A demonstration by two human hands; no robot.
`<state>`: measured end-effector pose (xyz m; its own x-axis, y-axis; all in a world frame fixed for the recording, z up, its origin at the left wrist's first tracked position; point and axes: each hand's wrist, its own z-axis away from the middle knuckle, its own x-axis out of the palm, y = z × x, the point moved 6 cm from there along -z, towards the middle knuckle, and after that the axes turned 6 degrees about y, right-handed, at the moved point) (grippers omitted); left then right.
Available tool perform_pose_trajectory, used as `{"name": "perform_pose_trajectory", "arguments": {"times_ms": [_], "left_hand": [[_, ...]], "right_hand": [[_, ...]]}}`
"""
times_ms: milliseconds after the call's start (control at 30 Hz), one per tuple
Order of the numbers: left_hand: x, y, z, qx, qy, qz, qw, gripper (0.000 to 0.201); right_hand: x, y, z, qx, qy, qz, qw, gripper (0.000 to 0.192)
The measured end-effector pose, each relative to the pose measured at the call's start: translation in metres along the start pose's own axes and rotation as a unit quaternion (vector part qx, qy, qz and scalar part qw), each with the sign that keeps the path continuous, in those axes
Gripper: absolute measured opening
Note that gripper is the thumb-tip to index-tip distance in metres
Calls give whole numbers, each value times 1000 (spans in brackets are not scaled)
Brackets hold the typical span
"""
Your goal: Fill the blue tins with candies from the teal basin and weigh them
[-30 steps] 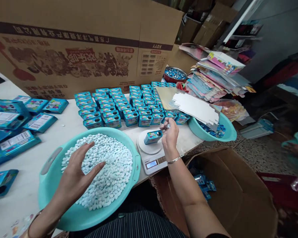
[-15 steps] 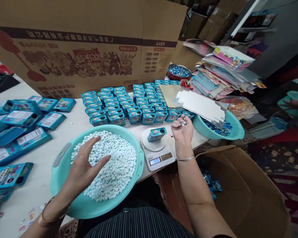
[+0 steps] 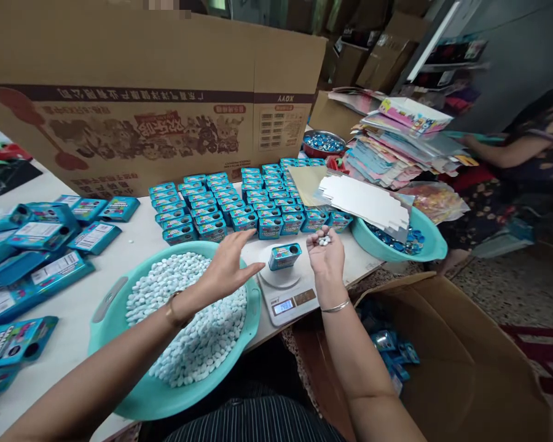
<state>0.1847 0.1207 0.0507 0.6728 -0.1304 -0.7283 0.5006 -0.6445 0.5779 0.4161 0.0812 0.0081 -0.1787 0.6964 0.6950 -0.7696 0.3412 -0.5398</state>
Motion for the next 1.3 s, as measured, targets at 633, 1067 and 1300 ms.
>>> {"name": "perform_pose_trajectory", "arguments": {"times_ms": [633, 1067, 1300], "left_hand": [[90, 23, -49, -3, -174, -112, 978, 66], [74, 4, -43, -19, -177, -134, 975, 67], [58, -1, -39, -7, -134, -112, 985, 55]], "right_hand": [[13, 21, -5, -152, -65, 118, 979, 15], [-6, -22, -12, 6, -16, -35, 999, 31], [-43, -43, -13, -24, -11, -59, 998, 31]]}}
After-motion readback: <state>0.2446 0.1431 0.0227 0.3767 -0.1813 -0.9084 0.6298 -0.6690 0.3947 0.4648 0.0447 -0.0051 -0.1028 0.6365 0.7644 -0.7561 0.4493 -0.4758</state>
